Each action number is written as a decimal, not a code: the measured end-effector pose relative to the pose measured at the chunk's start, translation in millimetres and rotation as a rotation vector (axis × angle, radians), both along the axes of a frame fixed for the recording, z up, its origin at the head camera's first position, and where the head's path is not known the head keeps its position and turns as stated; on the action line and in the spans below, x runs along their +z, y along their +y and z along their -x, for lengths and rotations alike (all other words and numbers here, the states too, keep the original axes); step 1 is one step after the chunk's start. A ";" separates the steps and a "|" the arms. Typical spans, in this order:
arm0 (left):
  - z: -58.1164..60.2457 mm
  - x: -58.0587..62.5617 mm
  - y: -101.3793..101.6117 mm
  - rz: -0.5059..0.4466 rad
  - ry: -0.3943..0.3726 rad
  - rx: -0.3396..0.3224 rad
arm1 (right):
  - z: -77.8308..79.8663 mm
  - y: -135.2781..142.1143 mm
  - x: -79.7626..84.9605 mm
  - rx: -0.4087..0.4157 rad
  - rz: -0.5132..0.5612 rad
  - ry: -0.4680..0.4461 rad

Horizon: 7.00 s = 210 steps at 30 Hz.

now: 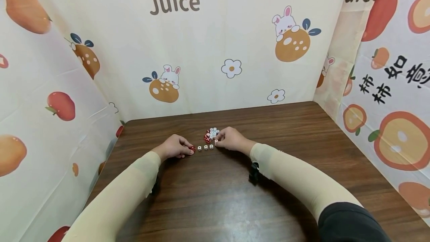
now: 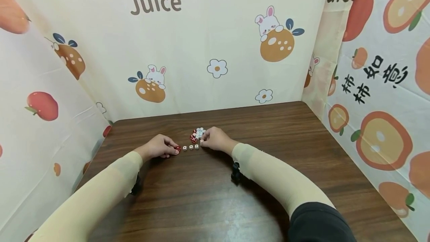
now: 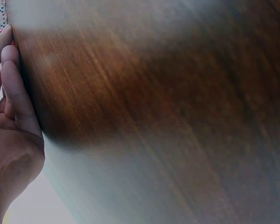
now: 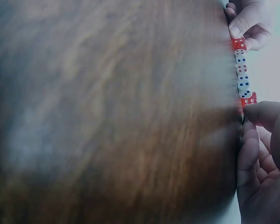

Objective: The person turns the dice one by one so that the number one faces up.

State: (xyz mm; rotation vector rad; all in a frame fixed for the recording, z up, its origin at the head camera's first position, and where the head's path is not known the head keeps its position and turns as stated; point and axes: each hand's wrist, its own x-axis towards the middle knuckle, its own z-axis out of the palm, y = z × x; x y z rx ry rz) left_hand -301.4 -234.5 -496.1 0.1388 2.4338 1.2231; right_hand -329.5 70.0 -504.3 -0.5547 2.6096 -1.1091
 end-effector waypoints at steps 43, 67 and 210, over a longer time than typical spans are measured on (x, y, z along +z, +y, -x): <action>-0.5 -0.4 0.0 0.007 0.015 -0.002 | -4.2 16.0 -3.3 0.091 0.005 0.047; -1.2 0.3 0.5 -0.002 -0.002 0.004 | -4.0 15.8 -6.1 0.105 -0.008 0.074; -2.7 0.7 0.6 -0.006 -0.001 0.010 | 18.9 7.4 -7.1 -0.017 -0.022 0.066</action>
